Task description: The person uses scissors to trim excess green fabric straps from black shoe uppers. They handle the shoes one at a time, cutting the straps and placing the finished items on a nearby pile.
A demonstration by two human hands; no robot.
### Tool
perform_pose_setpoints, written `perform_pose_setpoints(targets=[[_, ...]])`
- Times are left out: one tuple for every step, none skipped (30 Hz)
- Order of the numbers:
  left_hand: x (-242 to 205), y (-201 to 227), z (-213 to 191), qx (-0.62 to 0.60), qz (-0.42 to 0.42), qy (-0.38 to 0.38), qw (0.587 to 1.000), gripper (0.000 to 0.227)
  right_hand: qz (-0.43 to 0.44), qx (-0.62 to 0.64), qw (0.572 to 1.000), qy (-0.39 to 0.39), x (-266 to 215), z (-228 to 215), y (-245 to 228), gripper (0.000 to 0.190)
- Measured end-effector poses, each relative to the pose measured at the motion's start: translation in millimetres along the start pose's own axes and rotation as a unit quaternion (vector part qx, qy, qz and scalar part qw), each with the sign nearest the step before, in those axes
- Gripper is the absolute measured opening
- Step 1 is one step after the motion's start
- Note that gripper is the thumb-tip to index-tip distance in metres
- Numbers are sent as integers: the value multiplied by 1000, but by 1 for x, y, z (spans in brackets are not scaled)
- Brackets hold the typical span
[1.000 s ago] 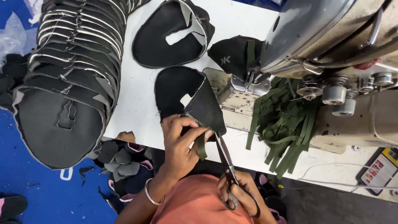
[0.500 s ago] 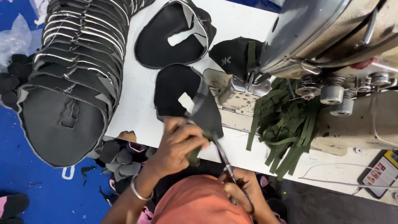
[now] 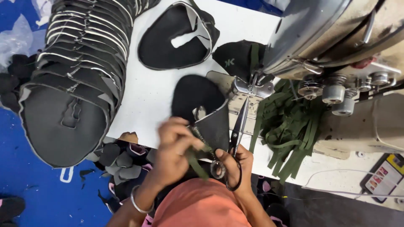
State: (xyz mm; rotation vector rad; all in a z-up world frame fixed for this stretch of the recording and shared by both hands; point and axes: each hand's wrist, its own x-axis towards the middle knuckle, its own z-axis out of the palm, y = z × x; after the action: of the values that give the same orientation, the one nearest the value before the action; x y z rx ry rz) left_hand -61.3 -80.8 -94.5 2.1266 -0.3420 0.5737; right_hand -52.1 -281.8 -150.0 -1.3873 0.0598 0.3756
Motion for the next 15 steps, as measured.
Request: perform_pose_setpoints(targets=[[-4,-5,4,-17,-48,43,998,13,11,11,999,28,0,3,2,15],[-8,-11,8,-34,-96,86,991,11,22,22,998,56,0,6,3,19],[-9,-12,8,-36,-96,86,991,11,21,21,998,56,1,8,-1,19],[-11,-13,7,-74,-129,94,984,8,22,19,999,38,1,10,-5,15],[-12,-14,9,-112,-164,107,974,11,23,14,999,16,3,10,-9,13],[-8,-12,5,-114,-165,112,973,11,23,8,1000,14,6,6,-7,13],[-7,-8,0,-126,-154,76,977,14,24,13,999,19,5,2,-3,13],[-5,-4,-4,-137,-144,39,979,17,26,17,999,24,4,-2,0,13],[-6,-4,-5,-136,-147,41,979,17,29,16,999,22,4,1,-4,13],[-5,-2,-5,-110,-117,15,987,19,36,51,998,24,3,3,-9,11],[-4,-2,-5,-84,-85,-12,993,21,42,86,995,28,3,6,-13,11],[-6,-2,-4,-83,-86,-13,993,21,43,87,995,27,1,5,-14,11],[-6,-4,-2,-64,-73,-13,995,19,40,62,997,27,0,4,-16,12],[-5,-5,0,-44,-60,-13,997,18,37,38,998,28,-1,3,-18,12],[-3,-4,-2,-44,-61,-11,997,18,37,37,998,26,-8,-6,-18,12]])
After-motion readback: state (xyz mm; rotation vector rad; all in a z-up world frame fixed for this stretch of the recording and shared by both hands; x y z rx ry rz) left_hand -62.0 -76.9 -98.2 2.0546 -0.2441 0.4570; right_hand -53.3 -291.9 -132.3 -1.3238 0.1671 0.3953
